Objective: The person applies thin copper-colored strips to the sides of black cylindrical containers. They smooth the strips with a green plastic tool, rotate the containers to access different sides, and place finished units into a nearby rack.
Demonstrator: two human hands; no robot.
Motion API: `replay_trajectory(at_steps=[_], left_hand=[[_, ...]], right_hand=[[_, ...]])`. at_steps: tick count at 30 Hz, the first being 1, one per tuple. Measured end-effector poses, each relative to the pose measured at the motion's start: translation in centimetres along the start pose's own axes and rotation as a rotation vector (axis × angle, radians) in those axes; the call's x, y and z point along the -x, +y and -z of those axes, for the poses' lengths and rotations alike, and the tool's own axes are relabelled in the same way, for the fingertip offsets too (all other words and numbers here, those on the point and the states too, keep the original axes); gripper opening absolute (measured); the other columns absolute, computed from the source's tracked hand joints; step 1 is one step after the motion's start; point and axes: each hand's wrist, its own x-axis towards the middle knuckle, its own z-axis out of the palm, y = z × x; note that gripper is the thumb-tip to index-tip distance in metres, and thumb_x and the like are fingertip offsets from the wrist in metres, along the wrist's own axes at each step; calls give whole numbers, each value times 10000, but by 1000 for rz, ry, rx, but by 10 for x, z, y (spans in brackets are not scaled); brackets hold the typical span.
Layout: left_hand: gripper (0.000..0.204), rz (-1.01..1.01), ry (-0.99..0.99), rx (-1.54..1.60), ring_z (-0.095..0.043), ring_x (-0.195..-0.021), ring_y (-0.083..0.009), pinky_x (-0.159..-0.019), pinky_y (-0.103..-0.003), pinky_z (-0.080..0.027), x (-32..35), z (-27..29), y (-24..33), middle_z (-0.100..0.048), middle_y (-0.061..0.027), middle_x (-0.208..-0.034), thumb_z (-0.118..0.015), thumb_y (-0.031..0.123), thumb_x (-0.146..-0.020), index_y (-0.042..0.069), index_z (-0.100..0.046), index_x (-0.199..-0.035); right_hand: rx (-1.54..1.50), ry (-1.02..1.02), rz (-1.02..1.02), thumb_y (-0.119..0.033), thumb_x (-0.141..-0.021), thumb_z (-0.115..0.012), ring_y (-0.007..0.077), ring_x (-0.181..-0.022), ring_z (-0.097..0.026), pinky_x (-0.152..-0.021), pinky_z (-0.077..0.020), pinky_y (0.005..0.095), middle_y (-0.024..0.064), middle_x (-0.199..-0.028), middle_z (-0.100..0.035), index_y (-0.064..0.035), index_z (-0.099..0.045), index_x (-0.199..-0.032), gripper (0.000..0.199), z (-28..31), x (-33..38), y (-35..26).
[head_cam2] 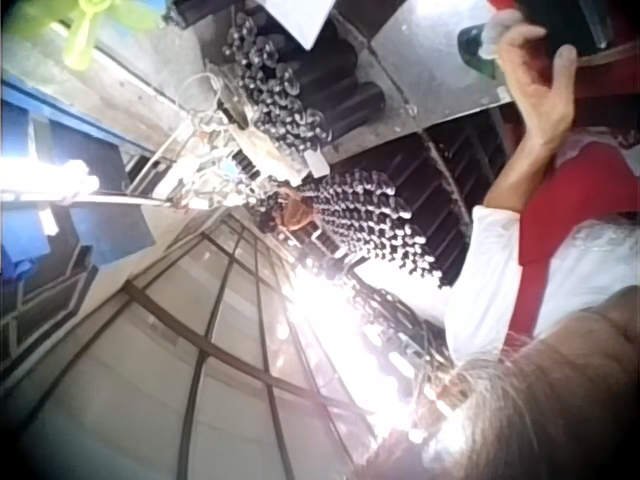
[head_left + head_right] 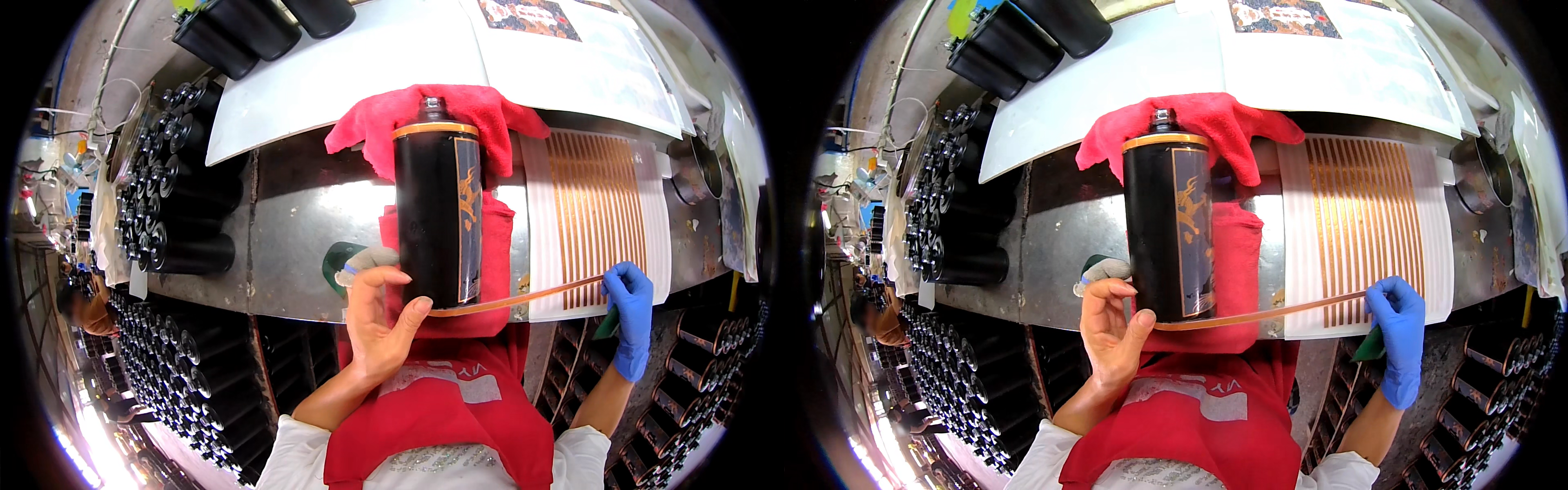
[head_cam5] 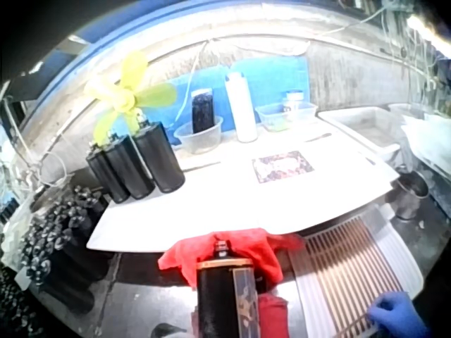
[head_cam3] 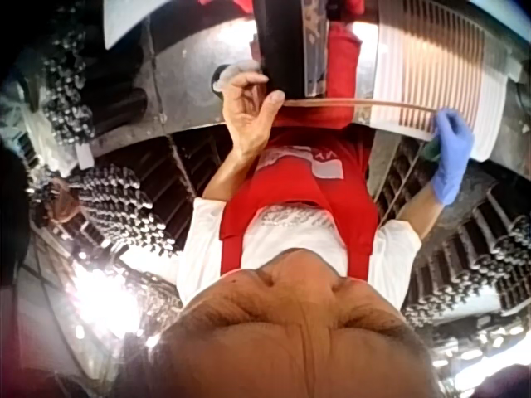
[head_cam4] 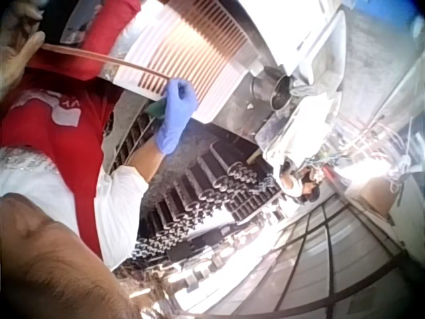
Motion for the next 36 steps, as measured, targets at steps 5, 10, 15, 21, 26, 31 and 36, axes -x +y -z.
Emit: replay_trajectory(at_steps=[5, 10, 15, 21, 26, 31, 36], left_hand=[[423, -81, 39, -114, -451, -1079, -221, -959, -319, -319, 3, 7, -5, -476, -133, -1139, -719, 100, -757, 5, -501, -1106], [801, -538, -305, -909, -335, -1231, -450, -982, -522, -286, -17, -14, 49, -366, -267, -1329, -779, 321, -656, 30, -427, -1313], [1045, -499, -466, -984, -315, -1257, -465, -1012, -496, -291, -42, -14, 28, -264, -308, -1382, -798, 397, -617, -36, -238, -1387], [1207, 106, -465, -527, -343, -1231, -485, -975, -429, -357, -30, 26, -8, -219, -355, -1381, -789, 450, -622, -89, -28, -1389], [1131, -175, -332, -618, -210, -1311, -474, -1048, -496, -207, -26, 20, 14, -144, -347, -1415, -779, 460, -639, -72, -127, -1395], [918, -612, -516, -1075, -199, -1298, -526, -1028, -493, -260, -47, -10, 33, -135, -369, -1407, -862, 265, -549, -39, -416, -1292], [1125, -394, -436, -652, -326, -1252, -485, -951, -437, -388, -38, 20, -6, -199, -365, -1393, -840, 316, -604, -85, -141, -1389]], right_hand=[[-7, -22, 55, -79, -805, -621, 38, -557, -503, -486, -373, 184, -7, -649, -553, -23, -582, -781, 73, 0, -1, 6], [44, -2, 67, -82, -790, -643, 31, -560, -499, -502, -378, 177, -13, -650, -557, -16, -595, -774, 82, -3, -2, 5], [53, 12, 73, -72, -778, -647, 21, -548, -470, -497, -359, 172, -24, -632, -551, -25, -604, -751, 69, -4, 0, 8], [-3, -147, 60, -96, -762, -682, 14, -566, -467, -512, -369, 171, -27, -639, -557, -28, -614, -752, 96, -54, 23, -16], [-67, -168, 3, -106, -766, -691, 17, -577, -479, -515, -382, 170, -27, -649, -566, -33, -625, -770, 99, -66, 26, -14], [-82, -164, -14, -102, -763, -695, 22, -574, -490, -517, -387, 165, -20, -656, -578, -33, -630, -777, 96, -68, 22, -12], [-134, -301, -6, -82, -765, -697, 20, -580, -505, -513, -401, 173, -9, -652, -585, -21, -631, -778, 91, -87, 30, -24]])
